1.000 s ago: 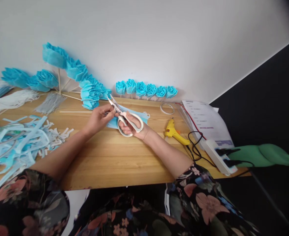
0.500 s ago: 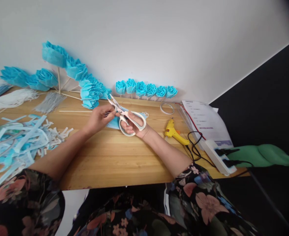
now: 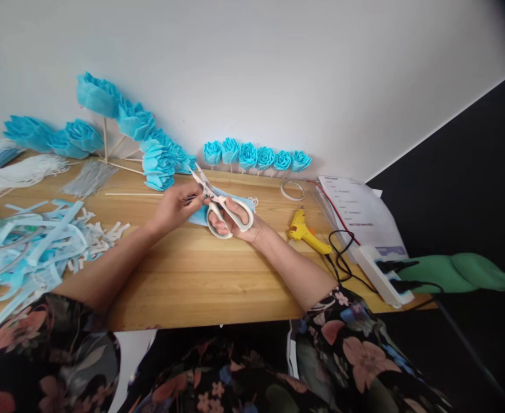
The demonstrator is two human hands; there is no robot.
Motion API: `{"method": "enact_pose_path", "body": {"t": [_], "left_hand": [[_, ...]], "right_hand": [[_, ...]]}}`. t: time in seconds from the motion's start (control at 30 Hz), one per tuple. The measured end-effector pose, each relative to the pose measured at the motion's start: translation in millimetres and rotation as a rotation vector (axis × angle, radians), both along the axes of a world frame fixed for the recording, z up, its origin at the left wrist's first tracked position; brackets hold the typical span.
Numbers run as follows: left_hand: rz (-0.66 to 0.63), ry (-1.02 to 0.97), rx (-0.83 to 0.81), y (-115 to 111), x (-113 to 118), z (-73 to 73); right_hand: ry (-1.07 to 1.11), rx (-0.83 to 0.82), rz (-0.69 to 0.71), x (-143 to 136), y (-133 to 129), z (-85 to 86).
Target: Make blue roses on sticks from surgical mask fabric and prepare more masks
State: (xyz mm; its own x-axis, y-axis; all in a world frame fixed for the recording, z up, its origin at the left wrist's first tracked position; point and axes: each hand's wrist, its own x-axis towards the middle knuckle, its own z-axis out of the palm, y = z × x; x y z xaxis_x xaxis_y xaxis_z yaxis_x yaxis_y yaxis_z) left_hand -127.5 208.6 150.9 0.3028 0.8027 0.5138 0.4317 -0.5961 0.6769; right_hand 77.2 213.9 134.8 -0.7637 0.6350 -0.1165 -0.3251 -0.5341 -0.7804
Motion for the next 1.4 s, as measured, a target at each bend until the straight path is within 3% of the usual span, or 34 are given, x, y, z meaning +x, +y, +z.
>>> {"method": "enact_pose_path", "body": {"t": [0.13,0.33,0.5,0.7,0.87,1.07,1.4], "left_hand": [[0.015,-0.009,-0.034,1.0,-0.4,-2.5],[0.036,-0.057,-0.045,3.9,1.1,-4.1],[0.054,-0.098,-0.061,7.3,-0.3,-6.8],[0.08,-0.182,-0.156,7.4,-1.0,-7.2],[0.106,-0.263,-0.193,10.1,-2.2,-11.1],[0.103,-0.238,-0.217,6.9,0.2,-8.5],[0.111,-0.213,-0.199,9.4,-1.9,-11.6]], "right_hand": [[0.034,-0.028,0.012,0.2,0.9,5.0],[-0.09,-0.058,-0.03,-1.5,3.8,11.1],[-0.116,-0.039,-0.056,-4.3,6.2,5.8],[-0.037,-0.02,-0.074,-5.4,2.1,-2.9],[0.046,-0.058,-0.009,-6.9,-2.5,2.0],[0.016,-0.09,-0.116,-10.3,-3.9,9.2],[-0.045,-0.084,-0.136,-10.9,-1.9,10.0]]}}
